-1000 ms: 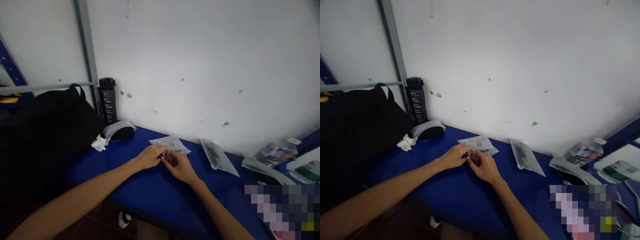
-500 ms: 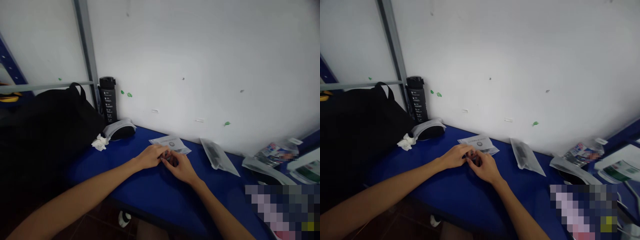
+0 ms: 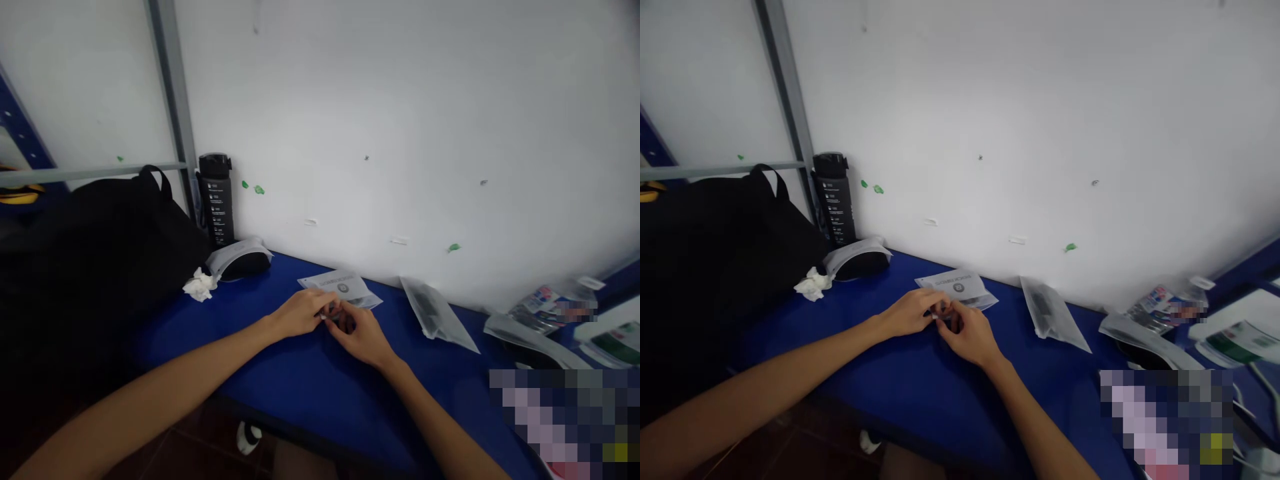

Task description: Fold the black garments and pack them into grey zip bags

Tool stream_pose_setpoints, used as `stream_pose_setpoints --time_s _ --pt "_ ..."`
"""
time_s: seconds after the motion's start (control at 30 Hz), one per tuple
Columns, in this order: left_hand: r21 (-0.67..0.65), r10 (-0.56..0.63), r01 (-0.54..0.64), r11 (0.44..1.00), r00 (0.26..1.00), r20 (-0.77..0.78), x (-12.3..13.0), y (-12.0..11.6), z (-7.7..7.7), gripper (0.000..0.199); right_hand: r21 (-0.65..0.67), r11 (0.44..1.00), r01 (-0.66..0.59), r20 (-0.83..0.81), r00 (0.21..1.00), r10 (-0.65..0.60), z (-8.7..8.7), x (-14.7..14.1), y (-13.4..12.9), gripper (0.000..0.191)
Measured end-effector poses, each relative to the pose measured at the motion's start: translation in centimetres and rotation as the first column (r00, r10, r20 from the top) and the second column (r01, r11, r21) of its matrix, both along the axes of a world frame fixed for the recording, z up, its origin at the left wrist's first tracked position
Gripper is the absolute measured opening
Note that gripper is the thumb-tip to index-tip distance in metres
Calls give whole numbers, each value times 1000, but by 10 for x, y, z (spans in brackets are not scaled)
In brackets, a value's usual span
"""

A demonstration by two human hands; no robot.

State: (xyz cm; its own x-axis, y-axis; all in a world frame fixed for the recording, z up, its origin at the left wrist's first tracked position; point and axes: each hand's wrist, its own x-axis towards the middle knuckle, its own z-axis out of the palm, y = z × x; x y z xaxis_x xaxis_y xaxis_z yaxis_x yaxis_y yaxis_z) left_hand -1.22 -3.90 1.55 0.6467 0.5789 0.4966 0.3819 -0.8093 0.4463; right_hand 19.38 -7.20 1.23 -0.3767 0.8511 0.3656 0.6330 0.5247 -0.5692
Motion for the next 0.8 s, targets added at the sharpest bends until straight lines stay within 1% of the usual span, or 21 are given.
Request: stream_pose_setpoints --time_s 0.1,0.33,0.5,0.7,0.8 --pt "-4 -2 2 1000 1000 3 0 0 0 39 -15 1000 -18 -6 1000 17 0 1 0 14" --pt "8 -5 5 1000 1000 -2 1 2 -3 37 -12 1000 -4 -8 1000 4 -1 0 0 21" --pt "4 -9 9 1000 1000 -3 0 2 -2 34 -27 1000 5 -14 1000 -6 1 -1 -1 21" --pt "4 -14 14 1000 1000 10 1 2 -3 34 -27 998 -55 -32 998 54 0 0 0 18" --pt "12 -10 10 1000 1000 -3 1 2 -5 35 -28 998 -54 -32 998 53 -1 0 1 17"
